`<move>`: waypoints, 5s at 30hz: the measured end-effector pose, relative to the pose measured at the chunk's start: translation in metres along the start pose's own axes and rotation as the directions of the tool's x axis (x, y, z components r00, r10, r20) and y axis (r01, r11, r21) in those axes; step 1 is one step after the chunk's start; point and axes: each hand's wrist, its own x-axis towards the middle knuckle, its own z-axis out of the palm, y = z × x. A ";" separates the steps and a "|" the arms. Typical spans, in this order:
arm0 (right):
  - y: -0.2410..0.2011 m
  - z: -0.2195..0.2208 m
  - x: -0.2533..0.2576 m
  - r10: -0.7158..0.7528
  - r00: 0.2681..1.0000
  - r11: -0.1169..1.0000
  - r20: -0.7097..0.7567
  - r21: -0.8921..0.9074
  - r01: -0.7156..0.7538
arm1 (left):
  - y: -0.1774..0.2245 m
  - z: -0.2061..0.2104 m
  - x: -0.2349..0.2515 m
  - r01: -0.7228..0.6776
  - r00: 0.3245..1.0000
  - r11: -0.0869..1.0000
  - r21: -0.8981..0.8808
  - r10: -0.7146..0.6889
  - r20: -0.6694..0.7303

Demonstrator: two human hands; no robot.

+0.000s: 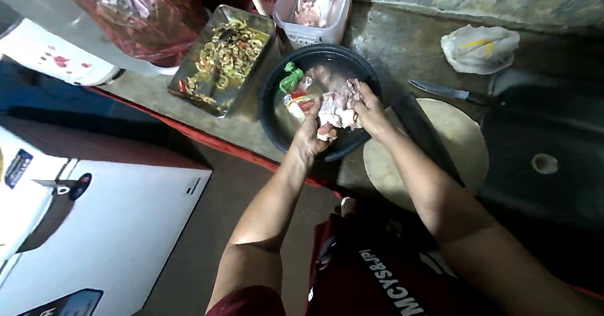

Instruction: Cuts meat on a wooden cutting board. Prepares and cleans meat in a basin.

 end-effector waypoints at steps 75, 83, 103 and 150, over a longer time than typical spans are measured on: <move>0.024 0.047 0.066 0.466 0.882 0.882 0.062 0.041 -0.469 | 0.069 -0.029 0.047 0.026 0.929 0.324 0.946 0.342 -0.142; 0.037 0.048 0.079 0.307 0.951 0.952 0.027 -0.018 -0.307 | 0.071 -0.035 0.046 0.033 0.916 0.317 0.948 0.370 -0.156; 0.027 0.045 0.080 0.457 0.869 0.844 0.188 0.219 -0.491 | 0.077 -0.042 0.045 0.052 0.920 0.312 0.949 0.354 -0.167; 0.022 0.040 0.064 0.274 0.962 0.956 0.005 -0.111 -0.272 | 0.064 -0.030 0.025 0.029 0.905 0.334 0.942 0.392 -0.167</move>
